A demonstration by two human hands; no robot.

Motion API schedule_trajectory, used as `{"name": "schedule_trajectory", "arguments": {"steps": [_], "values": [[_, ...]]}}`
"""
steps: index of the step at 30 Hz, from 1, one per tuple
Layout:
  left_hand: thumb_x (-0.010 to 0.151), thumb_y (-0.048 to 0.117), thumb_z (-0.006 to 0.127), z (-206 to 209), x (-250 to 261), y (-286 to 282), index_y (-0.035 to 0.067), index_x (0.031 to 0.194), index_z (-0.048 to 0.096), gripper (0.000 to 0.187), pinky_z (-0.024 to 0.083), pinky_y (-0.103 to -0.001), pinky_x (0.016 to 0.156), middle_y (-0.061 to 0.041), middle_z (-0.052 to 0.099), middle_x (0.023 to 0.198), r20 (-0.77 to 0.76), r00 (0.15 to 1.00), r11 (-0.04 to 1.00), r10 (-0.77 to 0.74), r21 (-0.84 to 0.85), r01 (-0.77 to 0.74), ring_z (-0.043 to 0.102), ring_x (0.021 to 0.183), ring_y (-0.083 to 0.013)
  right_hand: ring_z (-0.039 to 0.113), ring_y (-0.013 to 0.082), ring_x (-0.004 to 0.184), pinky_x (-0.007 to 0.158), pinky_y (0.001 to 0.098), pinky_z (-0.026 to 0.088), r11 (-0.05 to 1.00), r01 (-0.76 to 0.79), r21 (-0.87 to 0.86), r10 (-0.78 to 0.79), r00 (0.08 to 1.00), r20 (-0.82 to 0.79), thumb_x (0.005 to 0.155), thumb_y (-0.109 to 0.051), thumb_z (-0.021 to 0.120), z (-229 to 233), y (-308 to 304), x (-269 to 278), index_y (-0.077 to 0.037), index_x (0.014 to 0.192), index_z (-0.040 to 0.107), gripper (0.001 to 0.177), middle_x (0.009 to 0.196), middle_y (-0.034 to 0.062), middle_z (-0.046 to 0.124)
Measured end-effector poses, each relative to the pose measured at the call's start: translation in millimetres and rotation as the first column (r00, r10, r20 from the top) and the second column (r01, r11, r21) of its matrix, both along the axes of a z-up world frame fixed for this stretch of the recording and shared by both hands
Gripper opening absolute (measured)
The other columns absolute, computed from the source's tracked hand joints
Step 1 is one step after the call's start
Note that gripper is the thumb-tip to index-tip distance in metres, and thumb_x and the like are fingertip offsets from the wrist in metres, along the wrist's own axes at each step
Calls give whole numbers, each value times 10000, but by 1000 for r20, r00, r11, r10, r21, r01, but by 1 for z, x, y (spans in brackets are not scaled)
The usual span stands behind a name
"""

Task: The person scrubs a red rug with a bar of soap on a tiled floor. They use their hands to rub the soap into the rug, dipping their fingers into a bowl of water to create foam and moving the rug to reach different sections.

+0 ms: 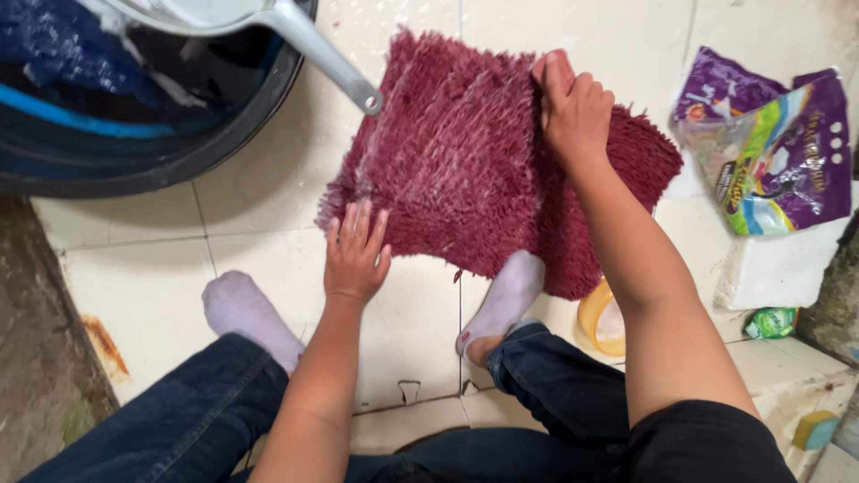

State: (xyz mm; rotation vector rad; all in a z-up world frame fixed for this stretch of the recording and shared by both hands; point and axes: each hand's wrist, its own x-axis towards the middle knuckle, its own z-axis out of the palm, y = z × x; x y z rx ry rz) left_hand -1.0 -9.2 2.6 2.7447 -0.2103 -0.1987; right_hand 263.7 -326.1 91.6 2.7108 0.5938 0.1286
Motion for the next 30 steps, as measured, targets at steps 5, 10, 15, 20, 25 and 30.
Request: {"name": "schedule_trajectory", "arguments": {"steps": [5, 10, 15, 20, 25, 30], "values": [[981, 358, 551, 0, 3, 2, 199, 1580, 452, 627, 188, -500, 1263, -98, 347, 1670, -16, 1000, 999, 5, 34, -4, 285, 1555, -280, 700, 301, 816, 728, 496, 554, 913, -2, 408, 237, 817, -526, 818, -101, 621, 19, 51, -39, -241, 1121, 663, 336, 961, 75, 727], [980, 360, 549, -1, 3, 2, 192, 1580, 453, 630, 185, -508, 1262, -108, 349, 1672, 4, 1000, 1000, 9, 1, -9, 287, 1554, -287, 676, 287, 723, 631, 459, 538, 720, -324, 614, 669, 561, -487, 863, -253, 668, 3, 82, -114, -211, 1193, 655, 332, 826, 79, 670], [985, 369, 543, -4, 3, 1, 196, 1580, 450, 627, 182, -518, 1258, -109, 339, 1672, -22, 1000, 1000, 3, 23, -2, 279, 1554, -292, 668, 242, 689, 572, 416, 509, 915, -243, 322, 370, 824, -429, 919, -233, 583, -15, 33, -44, -229, 1232, 605, 314, 853, 48, 678], [987, 373, 532, -6, 1, 0, 201, 1585, 445, 628, 182, -521, 1256, -101, 330, 1675, -40, 999, 999, -2, 41, 4, 273, 1556, -290, 616, 224, 603, 493, 384, 472, 922, 328, 205, -215, 875, -435, 1134, -311, 384, -1, 6, -2, -118, 1137, 583, 277, 769, 53, 642], [982, 372, 534, -6, 2, 0, 199, 1576, 457, 624, 184, -519, 1258, -98, 342, 1673, -34, 999, 999, -1, 54, 3, 275, 1558, -285, 647, 316, 654, 557, 480, 510, 607, -259, 751, 633, 729, -260, 867, -151, 591, 4, 85, -73, -201, 1068, 651, 216, 858, 67, 691], [984, 370, 540, -5, 0, 3, 180, 1549, 464, 601, 183, -519, 1263, -115, 344, 1676, -16, 1000, 1000, 9, -19, -9, 278, 1559, -299, 676, 327, 687, 594, 488, 524, 722, -363, 589, 647, 656, -389, 899, -265, 640, -23, 123, -105, -197, 916, 612, 75, 751, 106, 654]]}}
